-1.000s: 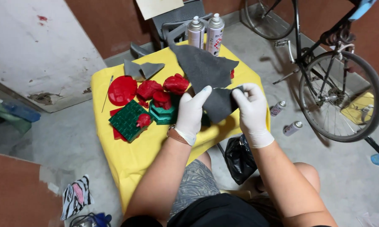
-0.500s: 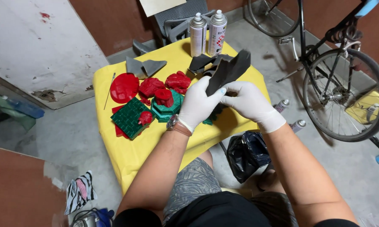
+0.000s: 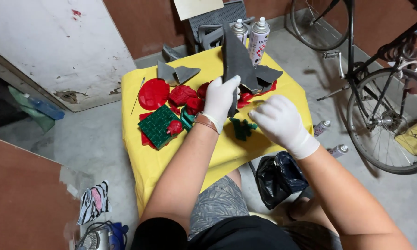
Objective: Sanding and inspecting various 3D printed plastic parts on a small table
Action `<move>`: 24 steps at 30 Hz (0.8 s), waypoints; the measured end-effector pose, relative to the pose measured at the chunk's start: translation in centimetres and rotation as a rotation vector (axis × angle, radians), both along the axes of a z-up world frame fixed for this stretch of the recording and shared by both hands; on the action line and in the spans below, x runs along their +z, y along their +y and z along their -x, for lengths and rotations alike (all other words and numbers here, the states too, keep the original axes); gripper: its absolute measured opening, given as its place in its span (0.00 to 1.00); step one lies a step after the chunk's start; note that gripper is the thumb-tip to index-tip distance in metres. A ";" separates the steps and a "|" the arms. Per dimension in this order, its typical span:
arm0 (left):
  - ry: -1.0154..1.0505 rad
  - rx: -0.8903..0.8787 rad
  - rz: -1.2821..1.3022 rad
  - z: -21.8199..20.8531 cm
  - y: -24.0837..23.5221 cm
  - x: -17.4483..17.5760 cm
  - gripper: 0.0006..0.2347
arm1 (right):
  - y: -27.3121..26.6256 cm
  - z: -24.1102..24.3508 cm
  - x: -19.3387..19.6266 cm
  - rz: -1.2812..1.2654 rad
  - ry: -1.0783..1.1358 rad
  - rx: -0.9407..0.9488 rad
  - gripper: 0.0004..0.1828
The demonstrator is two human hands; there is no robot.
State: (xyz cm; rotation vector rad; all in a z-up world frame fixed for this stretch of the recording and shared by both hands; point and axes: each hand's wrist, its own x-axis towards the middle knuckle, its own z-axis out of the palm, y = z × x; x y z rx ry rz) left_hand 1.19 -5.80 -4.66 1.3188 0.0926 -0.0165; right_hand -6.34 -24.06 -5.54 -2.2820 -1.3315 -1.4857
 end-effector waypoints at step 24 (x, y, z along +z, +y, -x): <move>0.019 -0.278 -1.623 -11.3 7.3 5.3 0.47 | -4.6 7.6 -7.9 -2.195 0.818 0.255 0.02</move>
